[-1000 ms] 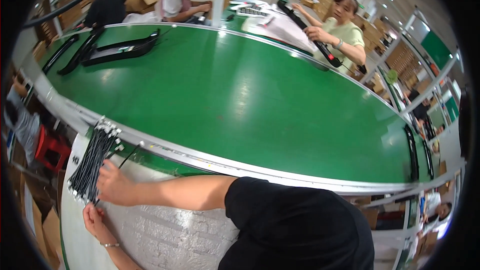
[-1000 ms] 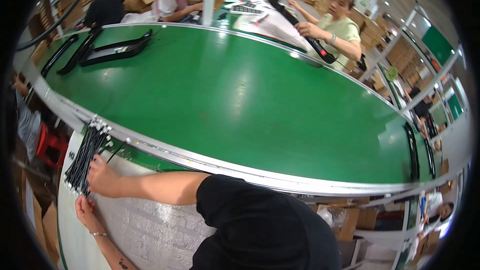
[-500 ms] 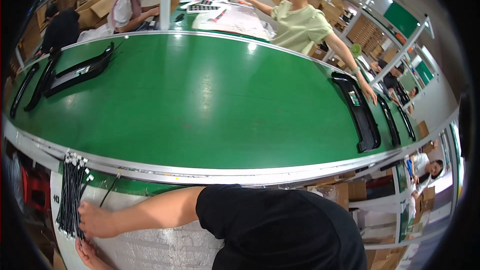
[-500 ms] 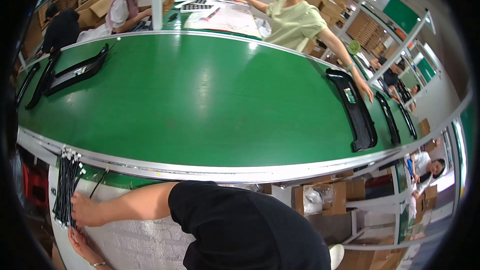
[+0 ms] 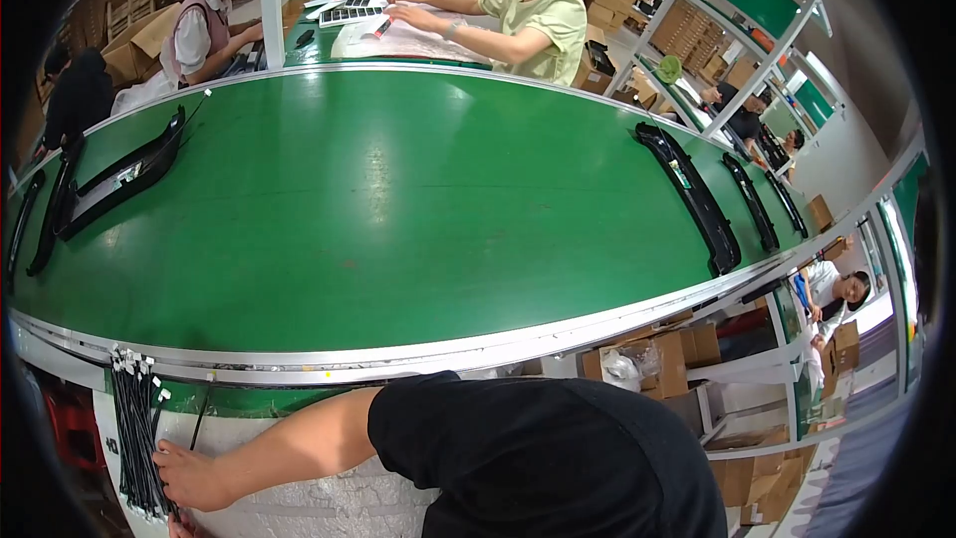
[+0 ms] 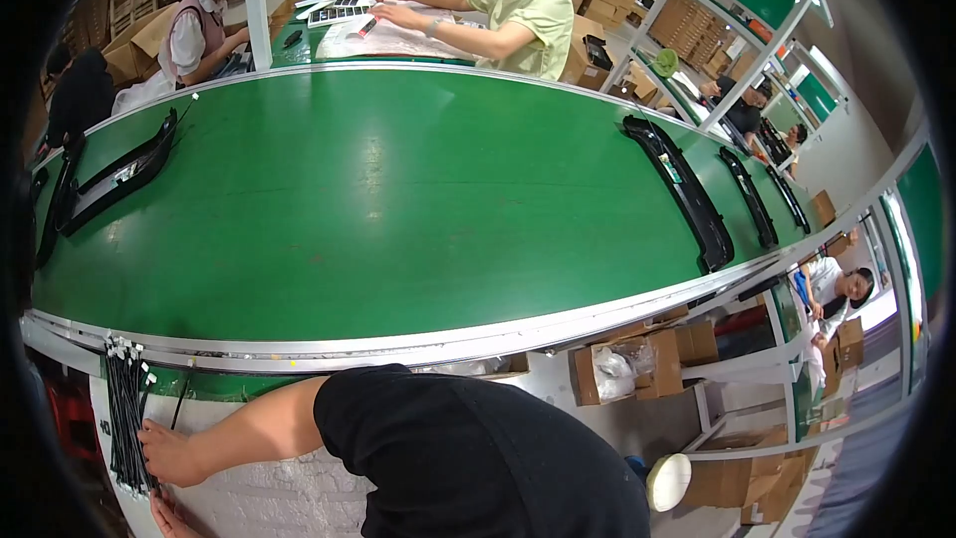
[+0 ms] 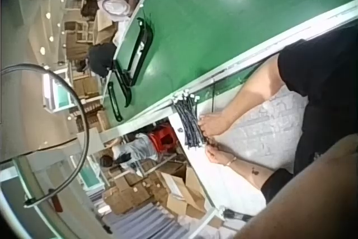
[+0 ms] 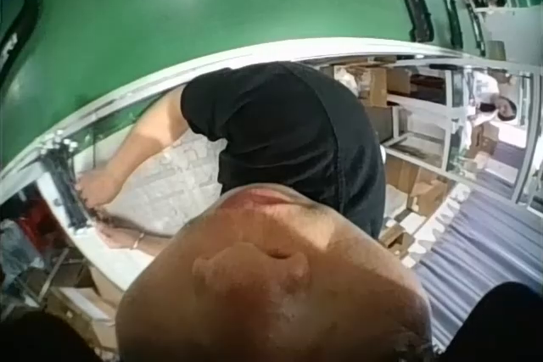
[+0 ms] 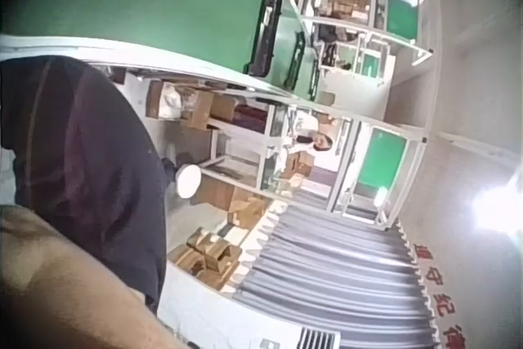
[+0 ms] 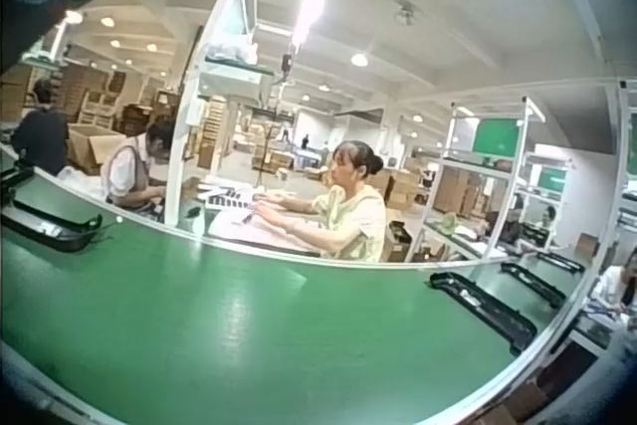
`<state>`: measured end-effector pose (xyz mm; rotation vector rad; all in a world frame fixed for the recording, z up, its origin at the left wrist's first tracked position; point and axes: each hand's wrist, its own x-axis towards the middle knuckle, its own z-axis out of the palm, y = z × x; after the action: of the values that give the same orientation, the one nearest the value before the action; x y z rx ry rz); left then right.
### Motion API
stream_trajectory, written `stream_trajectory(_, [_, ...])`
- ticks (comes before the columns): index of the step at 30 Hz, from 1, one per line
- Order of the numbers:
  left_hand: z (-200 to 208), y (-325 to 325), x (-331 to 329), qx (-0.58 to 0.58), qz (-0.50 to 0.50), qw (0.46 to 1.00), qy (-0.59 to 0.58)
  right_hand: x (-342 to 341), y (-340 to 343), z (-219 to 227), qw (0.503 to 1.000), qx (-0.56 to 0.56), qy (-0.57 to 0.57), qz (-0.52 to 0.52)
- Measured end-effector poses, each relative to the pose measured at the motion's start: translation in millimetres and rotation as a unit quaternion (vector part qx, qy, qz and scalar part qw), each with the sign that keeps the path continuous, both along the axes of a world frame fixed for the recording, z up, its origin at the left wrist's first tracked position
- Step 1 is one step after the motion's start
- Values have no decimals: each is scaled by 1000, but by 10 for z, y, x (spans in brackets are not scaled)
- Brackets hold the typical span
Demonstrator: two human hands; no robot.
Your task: Connecting cables to circuit boards and placing them into plastic housings on an assembly line.
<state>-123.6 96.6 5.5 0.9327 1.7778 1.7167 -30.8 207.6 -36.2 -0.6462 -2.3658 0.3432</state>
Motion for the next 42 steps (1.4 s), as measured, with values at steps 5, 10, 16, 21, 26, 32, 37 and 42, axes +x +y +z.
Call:
stream_trajectory(5, [-16, -4, -39, -21, -3, 998, 60, -31, -9, -37, 1000, -2, -17, 14])
stream_trajectory(10, [131, 54, 95, 37, 16, 996, -75, -87, -32, -22, 998, 14, 63, 2])
stream_trajectory(16, [25, 33, 10, -34, 7, 998, 43, -25, -53, 39, 999, 24, -21, 0])
stream_trajectory(21, [28, 8, 62, 14, -18, 1000, 0, 6, -55, 54, 1000, -18, 9, 7])
stream_trajectory(26, [-194, -6, -185, -19, -56, 996, 63, 31, -75, 54, 998, 27, 41, 34])
stream_trajectory(32, [-5, 27, 23, -43, 14, 998, 37, 25, -59, 27, 997, 44, 56, 29])
stream_trajectory(37, [-95, 39, -42, -62, -11, 996, 57, 54, -46, 32, 997, 12, 59, 40])
stream_trajectory(42, [-107, 32, -36, -18, -44, 999, 4, 177, -21, 107, 998, -24, 29, 47])
